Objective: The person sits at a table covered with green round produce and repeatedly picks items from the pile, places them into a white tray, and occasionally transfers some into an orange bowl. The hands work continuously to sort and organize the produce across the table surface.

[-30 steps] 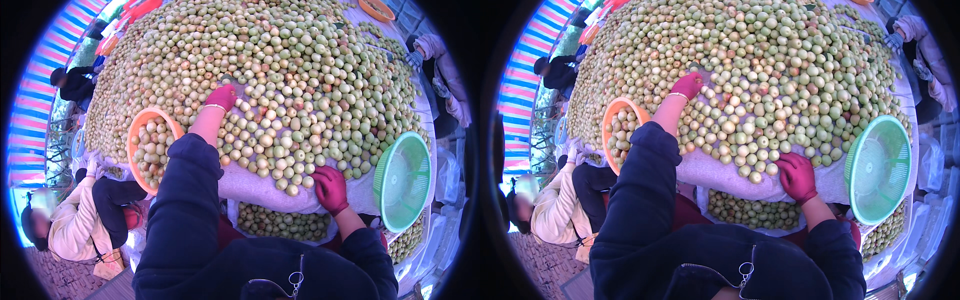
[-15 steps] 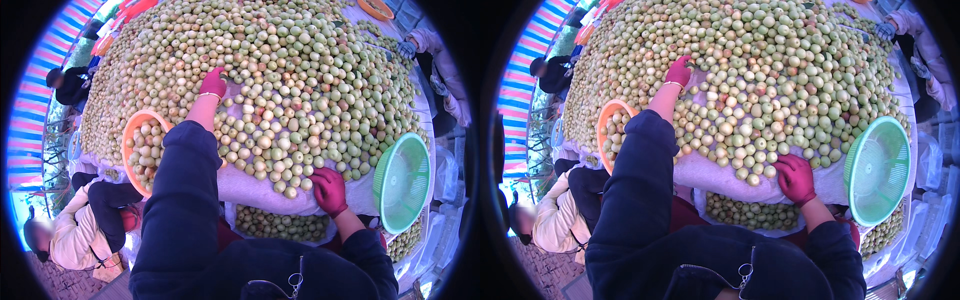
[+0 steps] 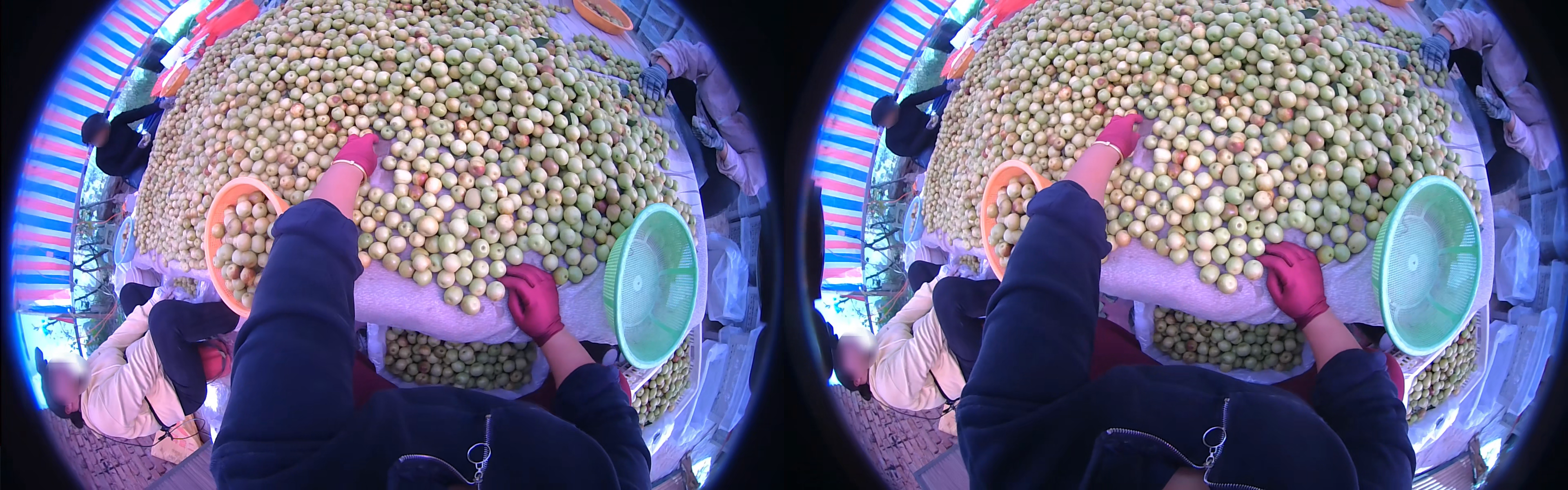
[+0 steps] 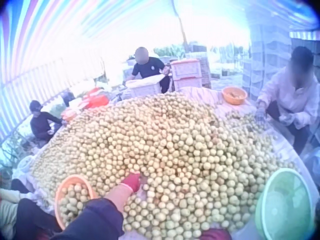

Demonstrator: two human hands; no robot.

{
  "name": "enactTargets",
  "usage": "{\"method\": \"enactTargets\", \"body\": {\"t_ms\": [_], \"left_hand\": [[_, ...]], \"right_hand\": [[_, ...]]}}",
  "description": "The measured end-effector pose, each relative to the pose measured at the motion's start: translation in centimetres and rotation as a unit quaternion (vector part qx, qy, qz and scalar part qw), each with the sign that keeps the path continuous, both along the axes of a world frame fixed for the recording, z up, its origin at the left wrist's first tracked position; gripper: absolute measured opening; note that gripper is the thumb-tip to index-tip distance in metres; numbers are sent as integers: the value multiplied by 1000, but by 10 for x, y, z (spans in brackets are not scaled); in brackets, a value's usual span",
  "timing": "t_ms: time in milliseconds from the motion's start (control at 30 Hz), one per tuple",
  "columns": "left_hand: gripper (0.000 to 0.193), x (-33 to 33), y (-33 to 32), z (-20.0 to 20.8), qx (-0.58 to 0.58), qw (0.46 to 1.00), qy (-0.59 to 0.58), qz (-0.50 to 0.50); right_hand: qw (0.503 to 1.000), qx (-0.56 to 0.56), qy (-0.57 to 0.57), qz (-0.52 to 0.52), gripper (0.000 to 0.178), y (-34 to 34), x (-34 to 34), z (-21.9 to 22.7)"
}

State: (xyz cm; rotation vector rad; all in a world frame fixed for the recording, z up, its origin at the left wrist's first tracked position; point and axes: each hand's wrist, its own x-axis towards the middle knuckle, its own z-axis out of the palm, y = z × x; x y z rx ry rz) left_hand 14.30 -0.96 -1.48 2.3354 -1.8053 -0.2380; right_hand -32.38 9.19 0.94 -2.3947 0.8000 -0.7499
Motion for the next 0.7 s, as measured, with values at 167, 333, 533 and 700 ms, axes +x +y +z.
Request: {"method": "enactTargets", "body": {"t_ms": [167,333,533,700], "left_hand": [[34,-27,-11,-1,-52,982,170,68],[35,-75,27,48,-155,864,463,121],[43,-154,168,129,-50,554,818,144],[52,-204,242,158,-6,576,807,131]], "right_hand": [[1000,-12,3,-14,29,2,-3,-3],[1000,-14,4,-16,28,4,-5,-4],[999,-35,-24,-12,23,5,-4,-10],[995,-19,-100,4,24,10,0,2]]}}
